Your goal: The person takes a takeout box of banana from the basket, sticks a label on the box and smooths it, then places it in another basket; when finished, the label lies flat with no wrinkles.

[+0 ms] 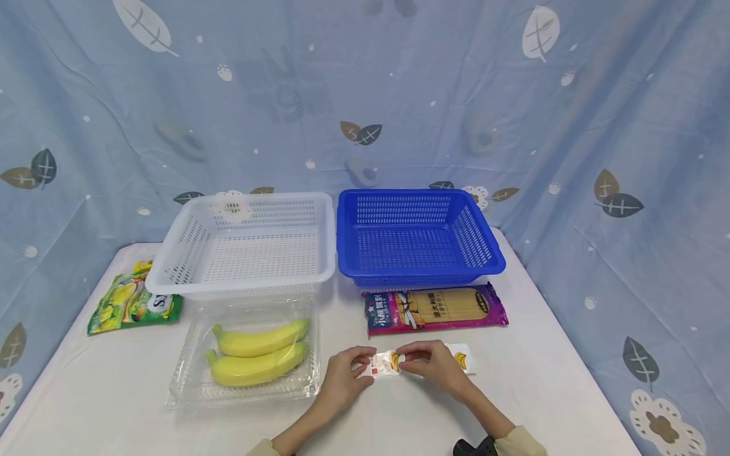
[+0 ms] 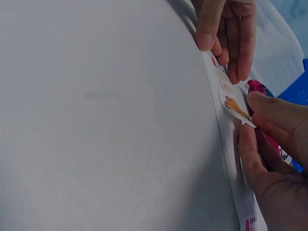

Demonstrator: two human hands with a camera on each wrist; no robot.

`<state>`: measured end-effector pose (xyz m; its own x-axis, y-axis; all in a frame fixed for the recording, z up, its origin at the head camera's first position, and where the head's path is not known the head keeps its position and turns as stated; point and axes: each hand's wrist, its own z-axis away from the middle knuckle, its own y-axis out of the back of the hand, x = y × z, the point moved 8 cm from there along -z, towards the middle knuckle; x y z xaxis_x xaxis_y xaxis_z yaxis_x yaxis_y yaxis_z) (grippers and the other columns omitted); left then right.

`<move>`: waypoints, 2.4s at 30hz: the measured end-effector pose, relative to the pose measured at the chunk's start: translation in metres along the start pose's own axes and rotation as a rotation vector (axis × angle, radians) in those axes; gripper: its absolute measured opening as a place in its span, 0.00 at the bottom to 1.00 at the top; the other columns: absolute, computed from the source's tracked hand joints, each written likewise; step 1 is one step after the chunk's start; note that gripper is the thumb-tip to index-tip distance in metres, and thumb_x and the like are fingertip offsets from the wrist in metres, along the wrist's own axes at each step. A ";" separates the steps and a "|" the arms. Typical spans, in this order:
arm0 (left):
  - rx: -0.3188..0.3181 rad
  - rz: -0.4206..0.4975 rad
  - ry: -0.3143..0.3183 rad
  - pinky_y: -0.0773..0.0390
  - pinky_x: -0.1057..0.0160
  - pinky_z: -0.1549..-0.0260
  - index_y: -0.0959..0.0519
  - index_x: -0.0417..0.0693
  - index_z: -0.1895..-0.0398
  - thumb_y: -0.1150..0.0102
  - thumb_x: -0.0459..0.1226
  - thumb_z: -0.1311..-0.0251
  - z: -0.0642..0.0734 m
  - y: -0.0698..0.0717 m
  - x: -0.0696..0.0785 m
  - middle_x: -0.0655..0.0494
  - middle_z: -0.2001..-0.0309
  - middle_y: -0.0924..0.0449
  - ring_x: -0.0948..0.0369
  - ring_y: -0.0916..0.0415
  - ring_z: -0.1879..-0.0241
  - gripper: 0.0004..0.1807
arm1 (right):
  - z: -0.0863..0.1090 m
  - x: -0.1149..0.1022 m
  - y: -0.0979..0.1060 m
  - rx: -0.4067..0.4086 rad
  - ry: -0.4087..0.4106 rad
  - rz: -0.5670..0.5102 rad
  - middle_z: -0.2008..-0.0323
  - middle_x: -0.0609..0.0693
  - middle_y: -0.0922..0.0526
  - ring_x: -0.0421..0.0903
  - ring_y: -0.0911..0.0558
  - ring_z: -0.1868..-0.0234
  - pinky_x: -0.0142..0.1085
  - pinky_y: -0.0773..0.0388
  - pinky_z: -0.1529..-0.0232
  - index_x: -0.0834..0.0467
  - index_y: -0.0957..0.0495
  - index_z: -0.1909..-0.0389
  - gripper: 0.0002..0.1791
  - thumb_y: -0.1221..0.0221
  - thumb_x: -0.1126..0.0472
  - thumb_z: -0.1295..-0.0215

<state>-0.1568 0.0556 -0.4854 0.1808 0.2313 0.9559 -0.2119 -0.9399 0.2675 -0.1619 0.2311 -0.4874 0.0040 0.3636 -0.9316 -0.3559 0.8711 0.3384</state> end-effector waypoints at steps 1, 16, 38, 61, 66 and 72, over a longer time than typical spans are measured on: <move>-0.002 0.000 0.005 0.20 0.69 0.61 0.20 0.30 0.57 0.37 0.14 0.66 0.000 -0.001 -0.001 0.46 0.66 0.19 0.54 0.21 0.63 0.25 | 0.000 0.000 0.000 0.015 -0.001 0.005 0.57 0.61 0.16 0.39 0.18 0.61 0.29 0.20 0.62 0.69 0.20 0.53 0.18 0.35 0.63 0.41; -0.008 -0.037 0.013 0.20 0.71 0.64 0.19 0.32 0.58 0.34 0.13 0.67 0.000 0.000 0.001 0.48 0.68 0.19 0.55 0.21 0.64 0.26 | 0.008 -0.002 -0.001 0.103 0.236 -0.148 0.57 0.65 0.18 0.38 0.18 0.56 0.33 0.20 0.56 0.73 0.20 0.57 0.14 0.35 0.72 0.44; 0.000 -0.054 0.006 0.20 0.71 0.65 0.19 0.32 0.57 0.35 0.14 0.67 -0.001 0.000 -0.002 0.49 0.67 0.19 0.58 0.22 0.65 0.25 | 0.013 0.011 0.011 0.188 0.037 -0.068 0.57 0.61 0.16 0.36 0.18 0.58 0.29 0.20 0.57 0.71 0.20 0.55 0.16 0.35 0.67 0.42; -0.041 0.134 0.001 0.20 0.66 0.57 0.18 0.44 0.53 0.30 0.26 0.51 0.014 0.031 0.064 0.52 0.53 0.17 0.54 0.20 0.54 0.19 | 0.029 0.008 0.040 0.074 -0.286 -0.437 0.59 0.44 0.18 0.37 0.21 0.62 0.28 0.22 0.62 0.57 0.18 0.50 0.13 0.40 0.65 0.35; -0.070 0.196 0.053 0.20 0.65 0.56 0.18 0.44 0.52 0.30 0.27 0.50 0.013 0.058 0.071 0.51 0.50 0.19 0.52 0.22 0.51 0.20 | 0.024 0.000 0.040 0.077 -0.270 -0.431 0.58 0.45 0.18 0.38 0.20 0.61 0.31 0.21 0.58 0.60 0.19 0.48 0.15 0.40 0.65 0.36; -0.046 0.165 0.081 0.21 0.66 0.55 0.18 0.42 0.53 0.30 0.27 0.51 0.018 0.104 0.070 0.47 0.50 0.19 0.49 0.23 0.48 0.19 | 0.017 -0.008 0.039 0.053 -0.249 -0.476 0.58 0.46 0.18 0.39 0.19 0.59 0.34 0.21 0.53 0.62 0.20 0.48 0.15 0.41 0.68 0.35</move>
<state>-0.1486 -0.0305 -0.3926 0.0623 0.0961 0.9934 -0.2763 -0.9548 0.1097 -0.1602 0.2675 -0.4649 0.3767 -0.0136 -0.9262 -0.2129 0.9718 -0.1009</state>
